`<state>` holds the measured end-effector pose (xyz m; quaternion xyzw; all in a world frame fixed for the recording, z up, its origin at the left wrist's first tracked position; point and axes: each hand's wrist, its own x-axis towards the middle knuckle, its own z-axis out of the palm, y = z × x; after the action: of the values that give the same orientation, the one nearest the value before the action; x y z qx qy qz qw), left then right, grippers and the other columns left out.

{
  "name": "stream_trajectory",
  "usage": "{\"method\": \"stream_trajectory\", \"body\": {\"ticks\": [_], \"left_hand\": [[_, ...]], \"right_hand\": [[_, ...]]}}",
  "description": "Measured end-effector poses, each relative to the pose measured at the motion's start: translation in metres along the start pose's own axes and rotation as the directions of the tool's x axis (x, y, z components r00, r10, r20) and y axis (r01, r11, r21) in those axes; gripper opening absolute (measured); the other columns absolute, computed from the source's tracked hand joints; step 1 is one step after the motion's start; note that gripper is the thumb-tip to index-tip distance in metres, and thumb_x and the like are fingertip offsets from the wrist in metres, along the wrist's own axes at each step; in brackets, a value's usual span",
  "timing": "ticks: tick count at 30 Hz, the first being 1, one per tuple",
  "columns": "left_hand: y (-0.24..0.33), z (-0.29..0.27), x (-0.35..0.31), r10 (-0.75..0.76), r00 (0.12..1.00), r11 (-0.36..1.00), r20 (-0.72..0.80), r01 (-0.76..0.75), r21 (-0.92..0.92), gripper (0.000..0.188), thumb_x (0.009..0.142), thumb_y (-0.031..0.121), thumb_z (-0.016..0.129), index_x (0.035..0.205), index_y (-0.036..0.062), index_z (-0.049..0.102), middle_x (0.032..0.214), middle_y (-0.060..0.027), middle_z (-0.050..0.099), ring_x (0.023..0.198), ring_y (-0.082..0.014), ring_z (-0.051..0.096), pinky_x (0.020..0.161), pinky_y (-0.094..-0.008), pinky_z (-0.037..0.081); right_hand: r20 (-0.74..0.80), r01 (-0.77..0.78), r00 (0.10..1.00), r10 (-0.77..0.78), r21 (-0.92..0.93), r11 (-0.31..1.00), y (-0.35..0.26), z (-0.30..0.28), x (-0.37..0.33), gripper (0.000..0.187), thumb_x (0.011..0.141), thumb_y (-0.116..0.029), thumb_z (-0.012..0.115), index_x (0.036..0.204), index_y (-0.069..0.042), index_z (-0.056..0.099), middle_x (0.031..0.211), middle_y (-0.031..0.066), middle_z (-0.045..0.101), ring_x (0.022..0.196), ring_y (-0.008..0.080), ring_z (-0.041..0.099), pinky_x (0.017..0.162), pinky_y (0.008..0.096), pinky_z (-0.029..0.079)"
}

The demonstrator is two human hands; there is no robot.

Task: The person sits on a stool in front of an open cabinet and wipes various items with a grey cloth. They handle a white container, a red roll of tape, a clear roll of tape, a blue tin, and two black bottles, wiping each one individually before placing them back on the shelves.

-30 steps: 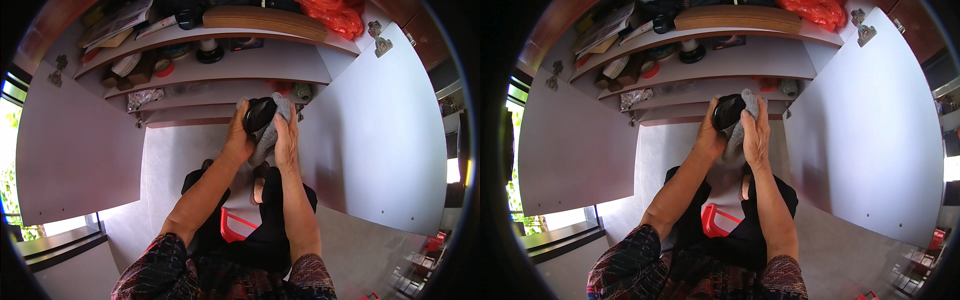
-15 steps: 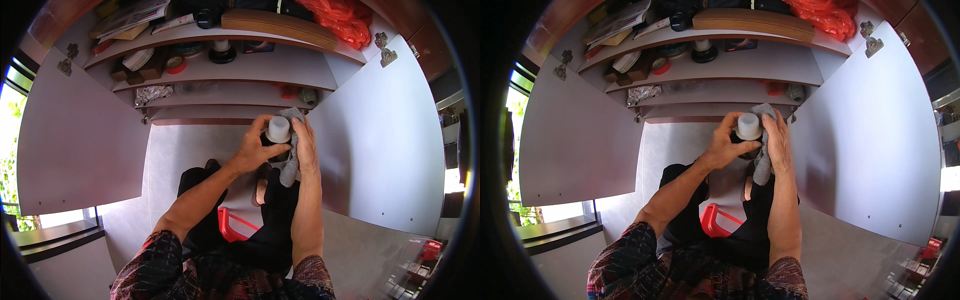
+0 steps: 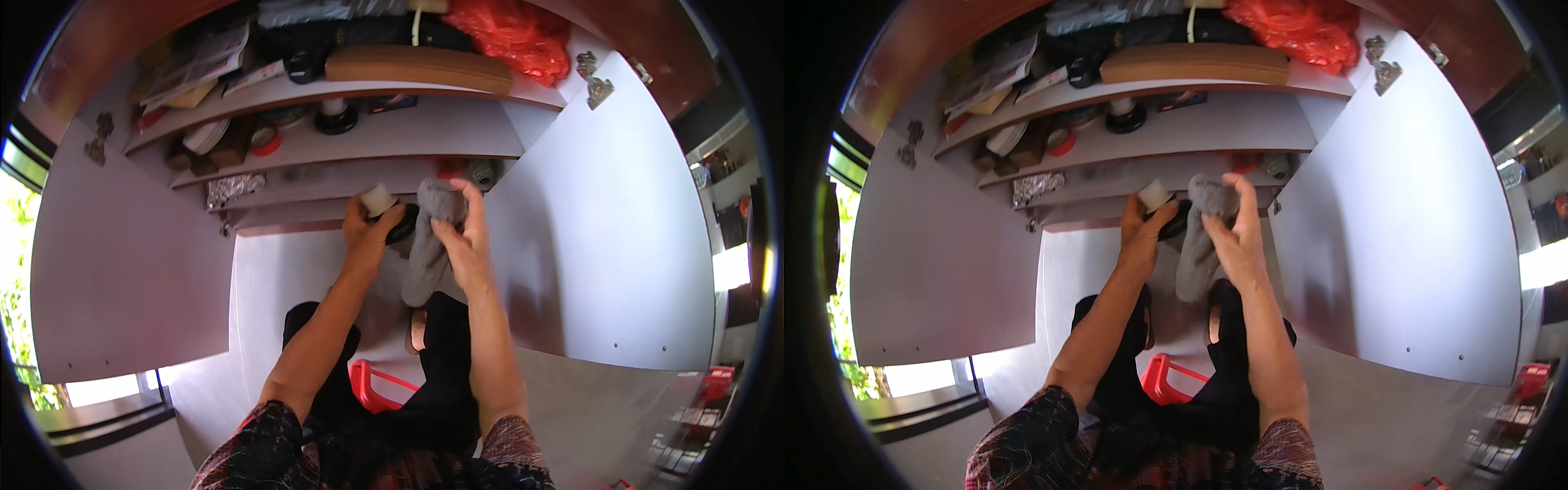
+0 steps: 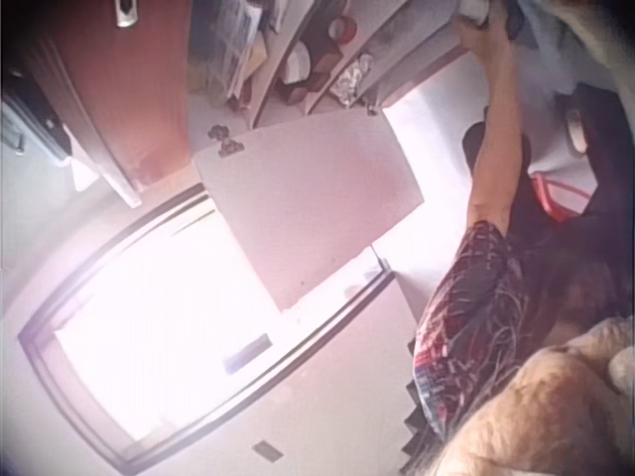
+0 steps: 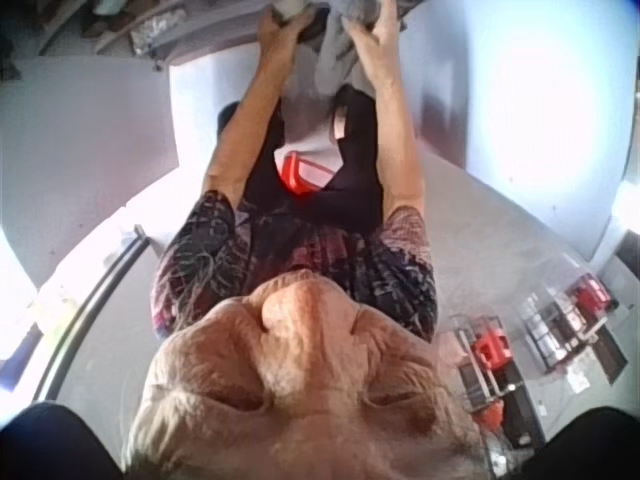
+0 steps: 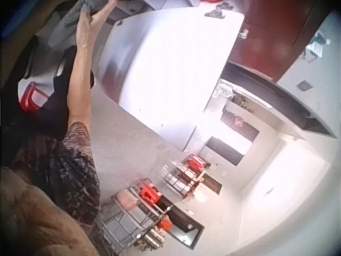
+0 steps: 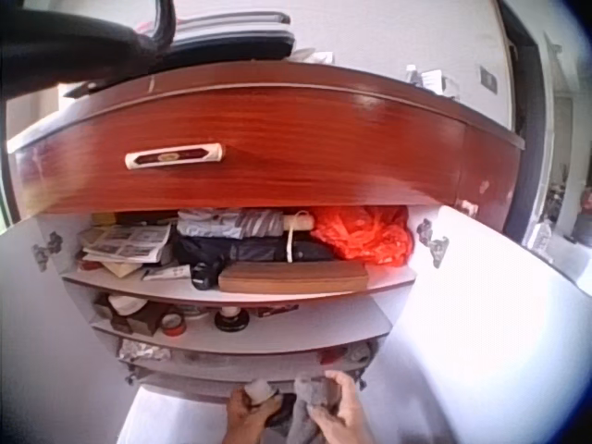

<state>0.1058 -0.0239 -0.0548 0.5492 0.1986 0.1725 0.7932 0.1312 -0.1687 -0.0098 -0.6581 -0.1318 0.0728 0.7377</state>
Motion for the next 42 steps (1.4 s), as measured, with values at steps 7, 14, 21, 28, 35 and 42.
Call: {"method": "stream_trajectory", "body": {"ticks": [7,14,21,28,35,42], "left_hand": [[-0.002,-0.003,-0.005,-0.165,0.986,0.984,-0.032,0.163,-0.072,0.055,0.074,0.020,0.076,0.114,-0.0009,0.046,0.102,-0.0086,0.055,0.095,-0.0149,0.053,0.086,-0.0287,0.043],[0.005,-0.008,-0.013,-0.199,0.979,0.971,0.038,0.202,-0.126,0.048,0.077,0.016,0.072,0.115,-0.0004,0.047,0.104,-0.0081,0.055,0.096,-0.0155,0.054,0.087,-0.0290,0.043],[0.013,-0.030,-0.013,-0.170,0.985,0.977,0.014,0.171,-0.126,0.051,0.076,0.017,0.073,0.116,-0.0008,0.046,0.104,-0.0086,0.056,0.095,-0.0157,0.054,0.085,-0.0285,0.043],[0.016,-0.033,-0.014,-0.181,0.983,0.968,0.032,0.184,-0.171,0.051,0.077,0.015,0.073,0.117,-0.0004,0.045,0.105,-0.0085,0.056,0.096,-0.0153,0.055,0.086,-0.0282,0.044],[0.017,-0.049,-0.007,-0.086,0.995,0.987,-0.050,0.078,-0.139,0.046,0.079,0.017,0.071,0.115,0.0044,0.046,0.096,-0.0055,0.059,0.077,-0.0136,0.060,0.057,-0.0272,0.048],[0.024,-0.059,-0.006,-0.104,0.994,0.984,-0.045,0.097,-0.150,0.043,0.079,0.017,0.071,0.113,0.0075,0.047,0.094,-0.0025,0.058,0.076,-0.0115,0.059,0.056,-0.0262,0.047]], "right_hand": [[-0.307,0.045,0.868,-0.389,-0.733,0.679,0.022,-0.069,0.138,0.042,0.075,-0.015,0.065,0.114,-0.004,0.053,0.102,0.0243,0.060,0.094,0.0388,0.057,0.083,0.0423,0.044],[-0.312,-0.069,0.740,-0.596,-0.916,0.394,0.078,-0.138,0.225,0.049,0.082,-0.014,0.054,0.130,-0.012,0.041,0.112,0.0207,0.055,0.107,0.0373,0.051,0.086,0.0488,0.042],[-0.262,-0.218,0.885,-0.384,-0.963,0.155,0.090,-0.088,0.209,0.054,0.084,-0.043,0.046,0.129,-0.015,0.043,0.122,0.0156,0.054,0.118,0.0297,0.047,0.087,0.0530,0.040],[0.203,0.253,0.899,-0.388,-0.964,0.081,0.103,0.004,0.175,0.055,0.079,-0.037,0.054,0.129,-0.017,0.046,0.126,0.0134,0.051,0.122,0.0290,0.042,0.094,0.0537,0.037],[0.570,0.527,0.804,-0.168,-0.555,0.644,0.075,0.051,0.131,0.054,0.073,0.003,0.046,0.124,-0.011,0.051,0.128,0.0119,0.051,0.123,0.0304,0.044,0.103,0.0427,0.033],[0.060,0.128,0.979,-0.194,-0.923,0.364,0.073,0.000,0.185,0.056,0.080,-0.007,0.045,0.135,-0.018,0.041,0.131,0.0148,0.049,0.118,0.0309,0.049,0.099,0.0432,0.038]]}}
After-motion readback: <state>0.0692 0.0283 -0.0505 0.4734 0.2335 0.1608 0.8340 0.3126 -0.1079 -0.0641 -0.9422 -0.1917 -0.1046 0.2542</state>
